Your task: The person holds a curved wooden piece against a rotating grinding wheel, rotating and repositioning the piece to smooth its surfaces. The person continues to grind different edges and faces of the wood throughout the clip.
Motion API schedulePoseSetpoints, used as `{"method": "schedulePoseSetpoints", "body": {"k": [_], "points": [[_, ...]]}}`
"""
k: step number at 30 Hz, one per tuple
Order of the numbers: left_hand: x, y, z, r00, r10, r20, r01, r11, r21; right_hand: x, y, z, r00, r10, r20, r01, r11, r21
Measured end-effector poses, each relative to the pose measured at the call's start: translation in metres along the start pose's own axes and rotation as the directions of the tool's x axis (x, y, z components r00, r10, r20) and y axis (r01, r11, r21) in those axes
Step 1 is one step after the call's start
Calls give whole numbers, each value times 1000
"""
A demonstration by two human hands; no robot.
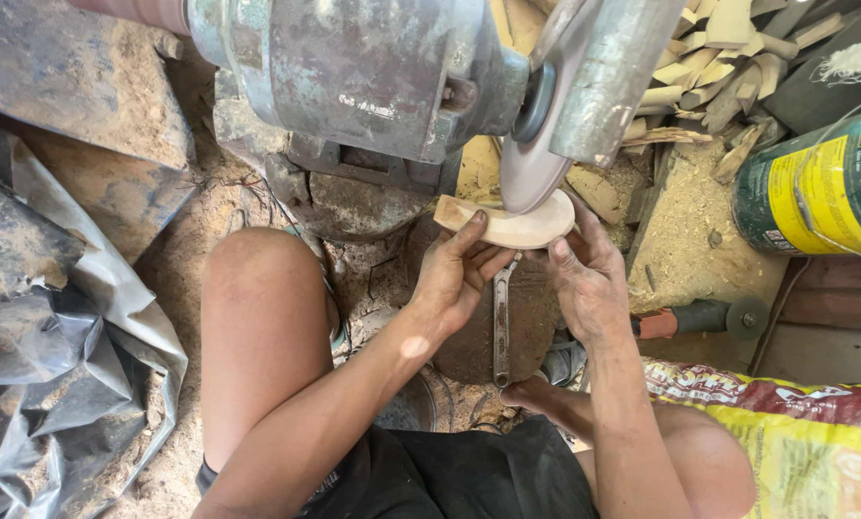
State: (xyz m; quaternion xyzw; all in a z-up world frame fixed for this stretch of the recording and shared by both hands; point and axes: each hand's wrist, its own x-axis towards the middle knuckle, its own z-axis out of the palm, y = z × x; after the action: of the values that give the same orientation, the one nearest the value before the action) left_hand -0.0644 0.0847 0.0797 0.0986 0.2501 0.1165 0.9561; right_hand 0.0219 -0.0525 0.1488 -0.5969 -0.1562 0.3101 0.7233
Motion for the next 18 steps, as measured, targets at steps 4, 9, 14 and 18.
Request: {"method": "schedulePoseSetpoints", "body": {"k": [4, 9, 14, 18], "points": [[5, -2, -3, 999, -20, -31, 19, 999, -32, 4, 1, 1, 1000, -26, 17, 27, 998, -50], [5, -1, -1, 999, -20, -33, 19, 999, -46, 8, 3, 3, 1000, -21, -11, 20, 999, -43], [2, 5, 2, 999, -20, -29, 20, 1000, -8, 9, 5, 3, 997, -72, -9, 72, 996, -50], [0, 7, 2, 1000, -15, -14, 15, 1000, -3, 10, 8, 1, 995, -95, -24, 93, 992, -85]]}}
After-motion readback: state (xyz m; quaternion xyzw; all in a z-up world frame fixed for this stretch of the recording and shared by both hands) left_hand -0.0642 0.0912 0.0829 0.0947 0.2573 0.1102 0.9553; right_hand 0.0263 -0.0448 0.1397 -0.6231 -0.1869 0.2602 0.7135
